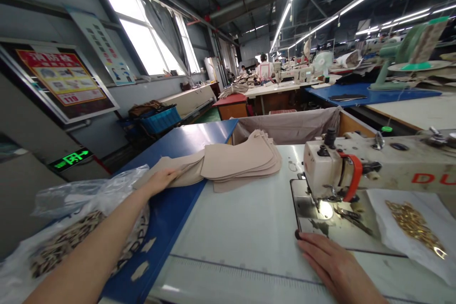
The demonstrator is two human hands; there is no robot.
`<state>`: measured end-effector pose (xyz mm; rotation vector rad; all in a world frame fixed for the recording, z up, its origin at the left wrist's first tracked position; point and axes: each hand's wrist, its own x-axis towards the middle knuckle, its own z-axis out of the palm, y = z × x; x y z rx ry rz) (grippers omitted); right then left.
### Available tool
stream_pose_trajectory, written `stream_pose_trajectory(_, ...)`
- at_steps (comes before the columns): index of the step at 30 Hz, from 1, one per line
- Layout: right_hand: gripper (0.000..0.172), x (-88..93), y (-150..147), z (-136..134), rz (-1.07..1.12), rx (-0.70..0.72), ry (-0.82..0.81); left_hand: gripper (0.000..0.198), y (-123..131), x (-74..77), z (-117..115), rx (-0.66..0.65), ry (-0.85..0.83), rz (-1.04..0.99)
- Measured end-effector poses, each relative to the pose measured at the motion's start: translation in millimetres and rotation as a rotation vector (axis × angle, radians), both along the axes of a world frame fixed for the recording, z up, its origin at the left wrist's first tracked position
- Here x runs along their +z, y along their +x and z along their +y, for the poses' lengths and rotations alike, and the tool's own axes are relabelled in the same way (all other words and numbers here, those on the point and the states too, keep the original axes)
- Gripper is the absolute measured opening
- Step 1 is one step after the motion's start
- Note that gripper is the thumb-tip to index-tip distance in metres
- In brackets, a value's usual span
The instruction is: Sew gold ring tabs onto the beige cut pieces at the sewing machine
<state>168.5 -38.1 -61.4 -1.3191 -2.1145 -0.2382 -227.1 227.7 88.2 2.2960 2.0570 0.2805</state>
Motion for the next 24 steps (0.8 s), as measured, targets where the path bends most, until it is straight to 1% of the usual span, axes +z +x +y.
stream_pose_trajectory(2, 0.029, -0.3, 0, 0, -0.004, -0.005, -0.026, 0.035, -1, 6.4, -6, 0.131, 0.086, 0.015)
stream_pose_trajectory(4, 0.027, 0.2, 0, 0, -0.002, 0.000, -0.046, 0.045, 3, 9.8, -15, 0.278, 0.210, 0.024)
stream_pose_trajectory(5, 0.027, 0.5, 1, 0, 0.000, 0.004, -0.049, 0.048, 6, 10.3, -21, 0.324, 0.283, 0.021)
stream_pose_trajectory(6, 0.027, 0.8, 1, 0, 0.002, 0.009, -0.045, 0.049, 11, 9.6, -29, 0.328, 0.364, 0.013)
stream_pose_trajectory(7, 0.028, 0.9, 2, -1, 0.005, 0.013, -0.040, 0.048, 18, 7.6, -40, 0.279, 0.450, 0.005)
stream_pose_trajectory(8, 0.028, 0.7, 2, -1, 0.010, 0.015, -0.032, 0.046, 26, 3.8, -54, 0.187, 0.532, 0.002)
stream_pose_trajectory(9, 0.028, 0.4, 3, -1, 0.016, 0.019, -0.026, 0.043, 36, -2.0, -70, 0.052, 0.601, 0.011)
stream_pose_trajectory(10, 0.027, 0.0, 4, -1, 0.024, 0.029, -0.019, 0.042, 48, -10.2, -90, -0.096, 0.629, 0.040)
stream_pose_trajectory(11, 0.027, -0.3, 4, -1, 0.034, 0.039, -0.011, 0.042, 62, -21.1, -111, -0.220, 0.614, 0.079)
stream_pose_trajectory(12, 0.027, -0.2, 3, -1, 0.052, 0.046, 0.006, 0.045, 77, -34.8, -134, -0.340, 0.559, 0.121)
stream_pose_trajectory(13, 0.029, 0.3, 0, -1, 0.077, 0.051, 0.034, 0.046, 94, -51.1, -158, -0.416, 0.503, 0.143)
stream_pose_trajectory(14, 0.031, 1.3, -4, 0, 0.103, 0.053, 0.058, 0.045, 112, -69.6, -180, -0.492, 0.461, 0.153)
stream_pose_trajectory(16, 0.035, 4.3, -14, 1, 0.136, 0.047, 0.060, 0.036, 149, -110.1, -219, -0.630, 0.435, 0.130)
stream_pose_trajectory(17, 0.035, 5.6, -20, 2, 0.134, 0.047, 0.037, 0.029, 167, -129.8, -233, -0.710, 0.488, 0.097)
stream_pose_trajectory(18, 0.035, 6.2, -25, 3, 0.119, 0.049, 0.004, 0.024, 183, -147.2, -244, -0.746, 0.581, 0.055)
stream_pose_trajectory(19, 0.035, 5.8, -30, 5, 0.091, 0.055, -0.034, 0.021, 195, -161.2, -252, -0.749, 0.619, 0.022)
stream_pose_trajectory(20, 0.035, 4.2, -33, 6, 0.057, 0.064, -0.058, 0.020, 204, -170.4, -256, -0.763, 0.628, -0.006)
stream_pose_trajectory(21, 0.036, 1.6, -34, 7, 0.021, 0.078, -0.066, 0.020, 209, -174.2, -258, -0.777, 0.633, -0.040)
stream_pose_trajectory(22, 0.036, -1.7, -34, 8, -0.016, 0.092, -0.067, 0.023, 208, -172.0, -258, -0.816, 0.621, -0.075)
stream_pose_trajectory(23, 0.037, -5.3, -32, 9, -0.052, 0.102, -0.064, 0.026, 201, -164.0, -255, -0.876, 0.597, -0.111)
stream_pose_trajectory(24, 0.039, -8.6, -30, 9, -0.084, 0.106, -0.059, 0.029, 189, -150.6, -251, -0.925, 0.574, -0.150)
